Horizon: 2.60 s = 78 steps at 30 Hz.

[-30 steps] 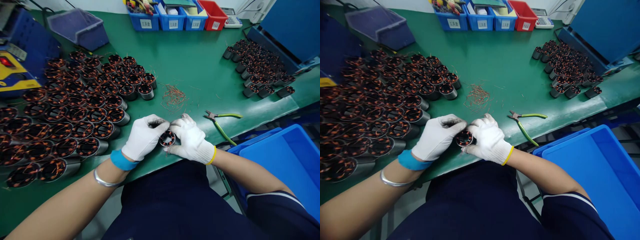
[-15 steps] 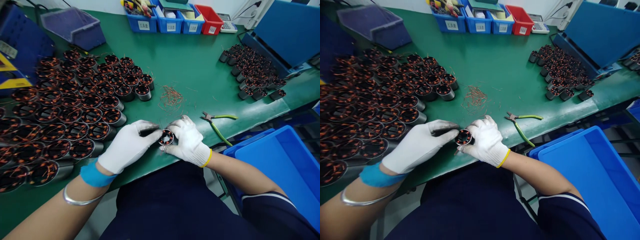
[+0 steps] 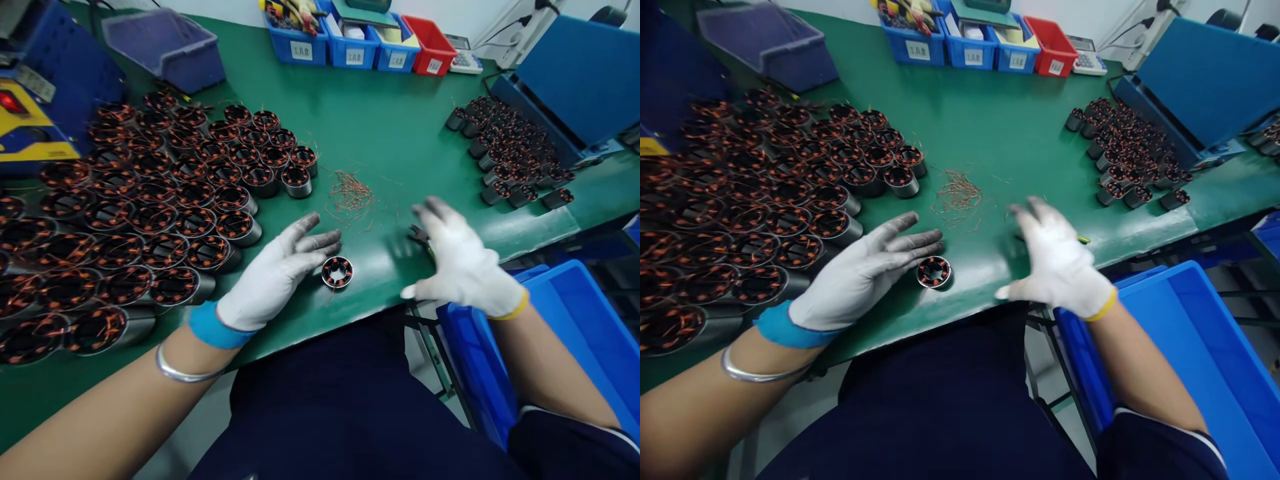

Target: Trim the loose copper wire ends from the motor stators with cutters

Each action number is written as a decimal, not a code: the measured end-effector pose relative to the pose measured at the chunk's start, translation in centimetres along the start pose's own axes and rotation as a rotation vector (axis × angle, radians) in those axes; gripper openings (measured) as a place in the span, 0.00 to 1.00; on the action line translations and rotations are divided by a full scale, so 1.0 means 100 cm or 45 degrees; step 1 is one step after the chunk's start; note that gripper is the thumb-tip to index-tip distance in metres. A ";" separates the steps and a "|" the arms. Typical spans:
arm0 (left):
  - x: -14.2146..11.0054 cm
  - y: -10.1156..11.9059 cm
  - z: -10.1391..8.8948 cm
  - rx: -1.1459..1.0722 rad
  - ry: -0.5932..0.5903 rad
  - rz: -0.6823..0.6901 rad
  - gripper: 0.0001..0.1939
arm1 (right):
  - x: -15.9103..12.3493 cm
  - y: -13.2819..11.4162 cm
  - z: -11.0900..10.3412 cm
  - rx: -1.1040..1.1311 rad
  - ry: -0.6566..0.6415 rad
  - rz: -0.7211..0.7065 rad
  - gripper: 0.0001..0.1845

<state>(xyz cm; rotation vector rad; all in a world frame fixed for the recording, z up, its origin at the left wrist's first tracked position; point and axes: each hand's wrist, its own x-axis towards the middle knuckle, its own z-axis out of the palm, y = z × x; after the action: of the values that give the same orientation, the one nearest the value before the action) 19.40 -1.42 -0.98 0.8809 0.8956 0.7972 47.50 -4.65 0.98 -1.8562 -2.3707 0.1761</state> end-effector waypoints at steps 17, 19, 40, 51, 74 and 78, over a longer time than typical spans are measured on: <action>0.012 -0.005 0.003 0.121 -0.062 0.027 0.36 | -0.021 0.028 -0.023 -0.668 -0.430 0.210 0.25; 0.013 -0.005 0.003 0.103 -0.062 0.030 0.36 | -0.021 0.026 -0.013 -0.702 -0.306 0.237 0.22; 0.013 -0.010 0.005 0.087 -0.082 0.106 0.36 | 0.049 -0.028 -0.025 -0.553 -0.282 -0.443 0.33; 0.014 -0.011 0.005 0.094 -0.089 0.125 0.35 | 0.064 -0.042 -0.037 -0.642 -0.344 -0.495 0.29; 0.017 -0.013 0.004 0.132 -0.110 0.178 0.37 | 0.088 -0.052 -0.051 -0.677 -0.477 -0.520 0.27; 0.016 -0.010 0.007 0.198 -0.088 0.202 0.38 | 0.091 -0.058 -0.054 -0.703 -0.453 -0.575 0.26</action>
<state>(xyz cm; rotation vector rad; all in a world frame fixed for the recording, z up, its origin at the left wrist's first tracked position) 20.85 -0.70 -2.12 1.1202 0.8420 0.8361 40.73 2.84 7.53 -1.4842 -3.2786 -0.2398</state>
